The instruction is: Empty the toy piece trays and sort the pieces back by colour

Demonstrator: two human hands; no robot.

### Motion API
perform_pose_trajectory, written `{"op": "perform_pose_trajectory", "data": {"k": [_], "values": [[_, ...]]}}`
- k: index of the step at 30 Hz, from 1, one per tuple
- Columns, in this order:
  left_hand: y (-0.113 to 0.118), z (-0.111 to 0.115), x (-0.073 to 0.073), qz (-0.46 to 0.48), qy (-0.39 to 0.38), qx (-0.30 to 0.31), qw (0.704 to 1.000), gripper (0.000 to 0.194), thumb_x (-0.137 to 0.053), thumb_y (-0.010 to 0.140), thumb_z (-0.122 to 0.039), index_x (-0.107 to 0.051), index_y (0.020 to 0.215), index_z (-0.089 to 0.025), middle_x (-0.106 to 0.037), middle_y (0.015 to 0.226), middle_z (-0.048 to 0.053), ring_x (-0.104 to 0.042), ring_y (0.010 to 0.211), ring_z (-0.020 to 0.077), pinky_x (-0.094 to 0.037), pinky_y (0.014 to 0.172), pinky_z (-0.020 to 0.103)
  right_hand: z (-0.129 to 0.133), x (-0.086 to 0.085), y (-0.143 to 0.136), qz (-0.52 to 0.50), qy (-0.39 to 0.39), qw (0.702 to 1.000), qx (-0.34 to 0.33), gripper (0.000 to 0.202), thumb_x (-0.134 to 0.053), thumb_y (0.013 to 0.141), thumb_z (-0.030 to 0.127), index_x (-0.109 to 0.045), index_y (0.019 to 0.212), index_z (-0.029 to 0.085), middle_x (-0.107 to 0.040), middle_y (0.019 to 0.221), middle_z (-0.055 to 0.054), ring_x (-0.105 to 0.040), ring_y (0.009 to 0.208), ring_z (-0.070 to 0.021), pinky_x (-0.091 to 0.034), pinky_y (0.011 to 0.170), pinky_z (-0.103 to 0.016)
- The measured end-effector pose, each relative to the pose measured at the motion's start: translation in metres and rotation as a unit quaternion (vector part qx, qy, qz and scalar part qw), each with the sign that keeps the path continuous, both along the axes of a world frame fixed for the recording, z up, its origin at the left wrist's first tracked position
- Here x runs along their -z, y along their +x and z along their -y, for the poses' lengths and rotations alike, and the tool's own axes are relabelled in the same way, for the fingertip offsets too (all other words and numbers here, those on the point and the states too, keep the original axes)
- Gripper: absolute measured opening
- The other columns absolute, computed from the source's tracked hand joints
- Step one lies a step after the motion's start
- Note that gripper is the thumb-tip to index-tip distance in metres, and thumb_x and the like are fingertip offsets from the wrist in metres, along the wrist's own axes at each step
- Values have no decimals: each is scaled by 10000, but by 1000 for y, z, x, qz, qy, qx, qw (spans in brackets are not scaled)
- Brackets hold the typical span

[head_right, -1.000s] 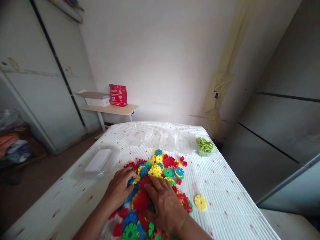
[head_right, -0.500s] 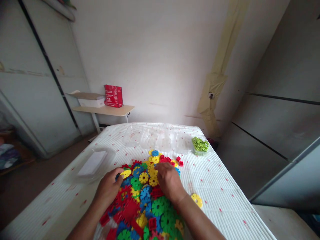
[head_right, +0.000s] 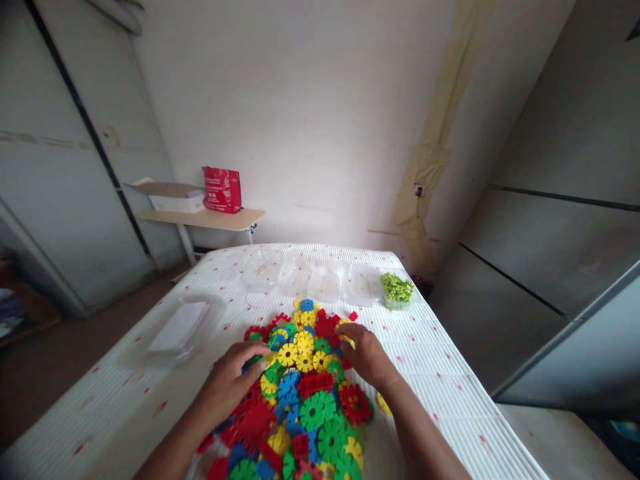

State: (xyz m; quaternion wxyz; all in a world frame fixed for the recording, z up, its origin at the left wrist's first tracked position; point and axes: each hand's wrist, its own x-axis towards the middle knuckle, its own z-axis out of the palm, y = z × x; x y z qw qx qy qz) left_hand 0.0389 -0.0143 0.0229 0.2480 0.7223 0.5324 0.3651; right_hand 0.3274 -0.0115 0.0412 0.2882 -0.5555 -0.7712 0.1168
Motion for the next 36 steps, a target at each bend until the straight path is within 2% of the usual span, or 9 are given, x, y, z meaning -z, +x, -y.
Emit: {"op": "perform_pose_trajectory", "data": {"k": [3,7,13,17,22,26,29,32,36], "values": [[0,0,-2,57,-33,-21,998,222,-511,733,-313,-690,839,-238,-715,912,31,-644,874,203,-482,801,302,1,-3,3,0,33,998,58,293,-440,772,172,-682,936,197,-704,971,-76,-655,897,-212,-511,821,-364],[-2,0,-4,88,-57,-33,994,229,-511,738,-343,-686,839,-234,-723,849,17,-661,789,191,-499,724,271,-1,-3,8,16,43,995,84,301,-413,788,177,-683,921,177,-707,956,-90,-663,870,-212,-517,786,-344],[-3,4,-7,-12,-20,17,1000,255,-564,698,-316,-686,911,-244,-688,1013,42,-616,984,214,-457,881,307,7,-3,26,38,-12,992,124,309,-414,767,152,-681,914,202,-718,885,-56,-669,785,-189,-508,739,-308],[1,9,-6,-140,-41,78,986,545,-677,568,-297,-634,1111,-278,-551,1282,68,-490,1180,280,-370,994,382,13,-2,25,23,-38,995,95,277,-478,774,216,-669,974,199,-708,910,-55,-654,722,-169,-505,674,-279],[5,12,3,-254,-60,104,960,896,-754,464,-317,-442,1302,-374,-344,1456,39,-307,1314,333,-281,1031,488,17,5,0,77,-56,993,72,267,-555,747,221,-671,982,173,-680,997,-95,-614,926,-229,-465,821,-335],[5,10,8,-276,-41,92,956,754,-663,613,-362,-411,1323,-369,-346,1454,38,-304,1320,311,-292,1021,489,20,1,-12,-22,-112,993,-4,295,-572,754,252,-648,1032,189,-685,932,-56,-623,801,-177,-483,733,-278],[5,8,8,-274,-22,81,958,614,-572,712,-352,-446,1312,-320,-403,1416,68,-365,1289,284,-325,1008,464,22,-9,-4,-94,-113,989,28,328,-539,789,324,-627,1064,171,-675,898,-62,-604,657,-140,-484,609,-256],[5,6,5,-266,-9,69,962,527,-538,743,-312,-510,1267,-263,-467,1363,91,-429,1240,269,-366,988,436,28,-20,16,-86,-107,989,52,357,-524,802,373,-619,1084,177,-670,949,-76,-617,719,-156,-492,645,-275],[4,4,6,-239,11,53,969,455,-518,756,-246,-564,1209,-244,-530,1297,92,-472,1204,245,-379,996,404,49,-23,51,-26,-171,984,50,498,-609,737,456,-580,1179,228,-653,1070,-80,-614,942,-223,-493,803,-341]]}}
